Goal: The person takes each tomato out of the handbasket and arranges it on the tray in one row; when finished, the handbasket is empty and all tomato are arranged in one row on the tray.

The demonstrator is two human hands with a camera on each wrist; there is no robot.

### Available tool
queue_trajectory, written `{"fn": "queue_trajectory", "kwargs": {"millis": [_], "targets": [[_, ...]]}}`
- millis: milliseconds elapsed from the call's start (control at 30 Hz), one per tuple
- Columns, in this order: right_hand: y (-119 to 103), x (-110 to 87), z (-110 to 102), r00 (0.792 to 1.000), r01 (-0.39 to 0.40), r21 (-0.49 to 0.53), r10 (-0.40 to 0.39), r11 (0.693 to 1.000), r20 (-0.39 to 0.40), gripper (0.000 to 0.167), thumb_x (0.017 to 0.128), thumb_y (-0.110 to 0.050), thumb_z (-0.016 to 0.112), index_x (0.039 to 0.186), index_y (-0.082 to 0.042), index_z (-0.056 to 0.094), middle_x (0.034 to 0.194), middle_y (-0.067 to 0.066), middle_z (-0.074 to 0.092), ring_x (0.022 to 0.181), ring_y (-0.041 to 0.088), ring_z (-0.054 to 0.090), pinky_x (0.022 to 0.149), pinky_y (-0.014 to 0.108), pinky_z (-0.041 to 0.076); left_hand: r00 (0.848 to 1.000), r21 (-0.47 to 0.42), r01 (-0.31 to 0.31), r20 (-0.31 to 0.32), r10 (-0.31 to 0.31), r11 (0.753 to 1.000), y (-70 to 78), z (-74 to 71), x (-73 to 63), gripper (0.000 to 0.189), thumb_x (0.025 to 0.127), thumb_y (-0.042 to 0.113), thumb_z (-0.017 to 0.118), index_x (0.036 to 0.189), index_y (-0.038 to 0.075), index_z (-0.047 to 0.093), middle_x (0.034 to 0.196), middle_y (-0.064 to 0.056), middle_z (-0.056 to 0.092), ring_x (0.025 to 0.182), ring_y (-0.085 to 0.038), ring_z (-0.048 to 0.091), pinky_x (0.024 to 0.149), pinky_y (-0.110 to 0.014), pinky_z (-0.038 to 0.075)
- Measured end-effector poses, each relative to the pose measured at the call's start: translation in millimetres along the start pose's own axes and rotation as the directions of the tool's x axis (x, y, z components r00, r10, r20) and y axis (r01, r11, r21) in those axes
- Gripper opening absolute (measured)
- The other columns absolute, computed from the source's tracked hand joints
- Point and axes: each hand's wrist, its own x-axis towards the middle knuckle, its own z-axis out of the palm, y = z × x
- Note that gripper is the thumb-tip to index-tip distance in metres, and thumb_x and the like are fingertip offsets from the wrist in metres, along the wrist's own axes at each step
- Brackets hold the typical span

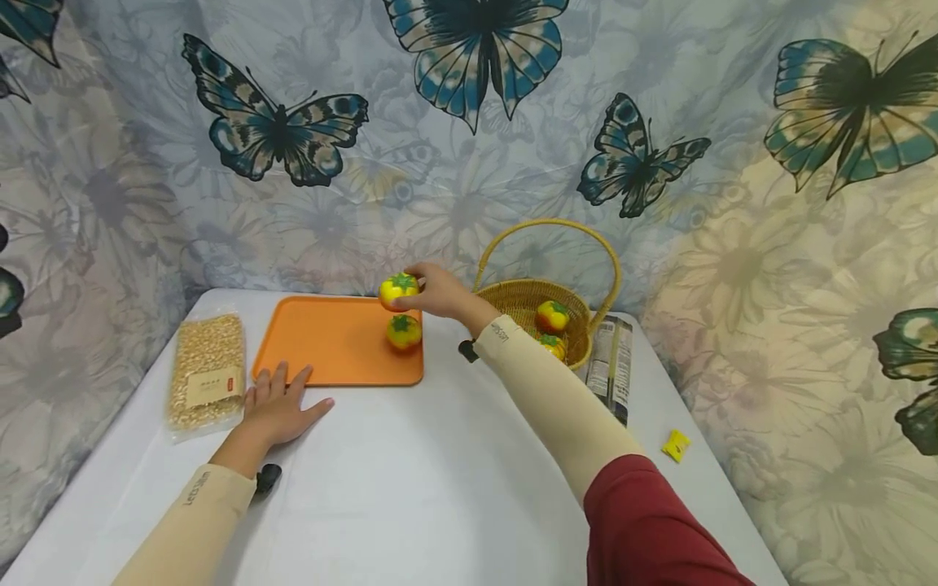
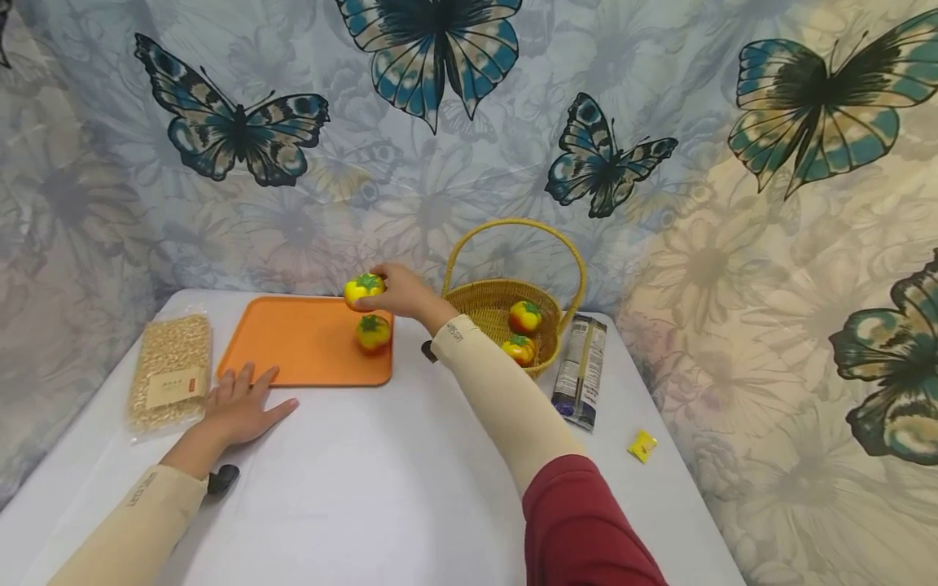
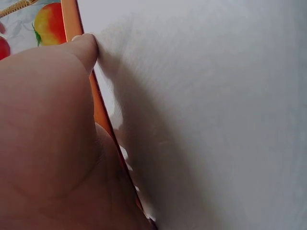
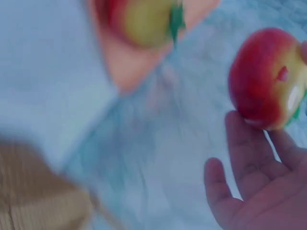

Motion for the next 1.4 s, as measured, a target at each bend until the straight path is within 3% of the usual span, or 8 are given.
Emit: {"fn": "queue_trajectory", "kwargs": {"millis": [133, 333, 433, 633, 833, 1100, 1267, 1400], "targets": [[4.7, 12.7, 37.8, 1.000, 0.016, 0.028, -0.016, 0.999, -0.016, 0.076, 0.094, -0.045, 0.082, 0.153, -0.007, 0.054, 0.144, 0.008, 0.061, 0.124, 0.026, 0.061, 0.100, 0.036, 0.054, 1.000, 0.023, -0.004, 0.009, 0.004, 1.000, 6.1, 0.7, 3.4, 0.101, 0.101, 0.073, 0.050, 0.168, 0.003, 0.021, 0.168, -0.039, -0.009, 0.151, -0.061, -0.021, 0.115, -0.076, -0.013], [14.6, 17.7, 73.0, 0.999, -0.031, -0.122, 0.028, 0.992, -0.030, 0.079, 0.091, -0.056, 0.081, 0.155, -0.016, 0.056, 0.149, 0.003, 0.060, 0.135, 0.027, 0.054, 0.113, 0.053, 0.040, 1.000, 0.032, -0.007, 0.024, 0.006, 0.999, 6.5, 7.8, 12.4, 0.104, 0.100, 0.077, 0.048, 0.169, 0.005, 0.018, 0.169, -0.037, -0.011, 0.151, -0.060, -0.023, 0.115, -0.077, -0.014], [19.7, 14.4, 80.7, 0.999, -0.047, -0.187, 0.042, 0.981, -0.033, 0.081, 0.090, -0.057, 0.081, 0.156, -0.018, 0.055, 0.150, 0.001, 0.060, 0.137, 0.025, 0.053, 0.112, 0.056, 0.038, 1.000, 0.021, -0.024, 0.017, 0.024, 0.999, 3.0, 13.3, 16.7, 0.111, 0.096, 0.084, 0.044, 0.169, 0.006, 0.019, 0.169, -0.037, -0.010, 0.151, -0.060, -0.023, 0.114, -0.077, -0.015], [28.6, 4.5, 91.8, 0.997, -0.074, -0.280, 0.071, 0.957, -0.022, 0.079, 0.091, -0.059, 0.080, 0.156, -0.020, 0.055, 0.150, -0.004, 0.060, 0.134, 0.018, 0.054, 0.109, 0.053, 0.034, 0.999, 0.021, -0.026, 0.033, 0.025, 0.999, 12.7, 13.3, 11.5, 0.102, 0.101, 0.073, 0.049, 0.169, 0.005, 0.018, 0.169, -0.037, -0.012, 0.151, -0.060, -0.024, 0.115, -0.076, -0.015], [30.8, 0.0, 95.4, 0.994, -0.109, -0.276, 0.101, 0.955, -0.043, 0.079, 0.092, -0.061, 0.077, 0.157, -0.021, 0.053, 0.153, -0.005, 0.058, 0.137, 0.018, 0.052, 0.114, 0.057, 0.026, 0.999, 0.018, -0.027, 0.046, 0.027, 0.999, 16.9, 14.1, 10.3, 0.099, 0.103, 0.069, 0.051, 0.169, 0.004, 0.017, 0.169, -0.037, -0.012, 0.150, -0.060, -0.024, 0.115, -0.076, -0.015], [29.9, -9.9, 75.4, 0.992, -0.088, -0.224, 0.064, 0.971, -0.109, 0.087, 0.092, -0.065, 0.075, 0.163, -0.026, 0.043, 0.166, 0.000, 0.043, 0.150, 0.033, 0.035, 0.119, 0.060, 0.018, 0.999, 0.020, -0.026, 0.045, 0.025, 0.999, 11.8, 10.7, 10.3, 0.099, 0.103, 0.070, 0.050, 0.169, 0.004, 0.016, 0.169, -0.036, -0.014, 0.150, -0.060, -0.026, 0.114, -0.076, -0.016], [42.5, -31.1, 27.1, 0.981, -0.050, -0.176, 0.016, 0.983, -0.192, 0.078, 0.097, -0.057, 0.073, 0.161, -0.021, 0.047, 0.163, 0.003, 0.046, 0.151, 0.033, 0.036, 0.122, 0.060, 0.023, 0.999, 0.010, -0.014, 0.033, 0.013, 1.000, 5.3, 4.6, 5.9, 0.100, 0.103, 0.070, 0.050, 0.169, 0.002, 0.015, 0.168, -0.037, -0.016, 0.149, -0.060, -0.028, 0.113, -0.077, -0.016], [72.3, -56.9, -18.1, 0.970, -0.025, -0.132, -0.007, 0.991, -0.242, 0.074, 0.100, -0.052, 0.073, 0.159, -0.014, 0.049, 0.160, 0.007, 0.048, 0.152, 0.033, 0.034, 0.123, 0.057, 0.027, 1.000, -0.003, -0.011, 0.021, 0.011, 1.000, 0.8, 5.3, 1.2, 0.101, 0.103, 0.070, 0.051, 0.168, 0.001, 0.015, 0.167, -0.039, -0.016, 0.148, -0.062, -0.028, 0.112, -0.078, -0.016]]}}
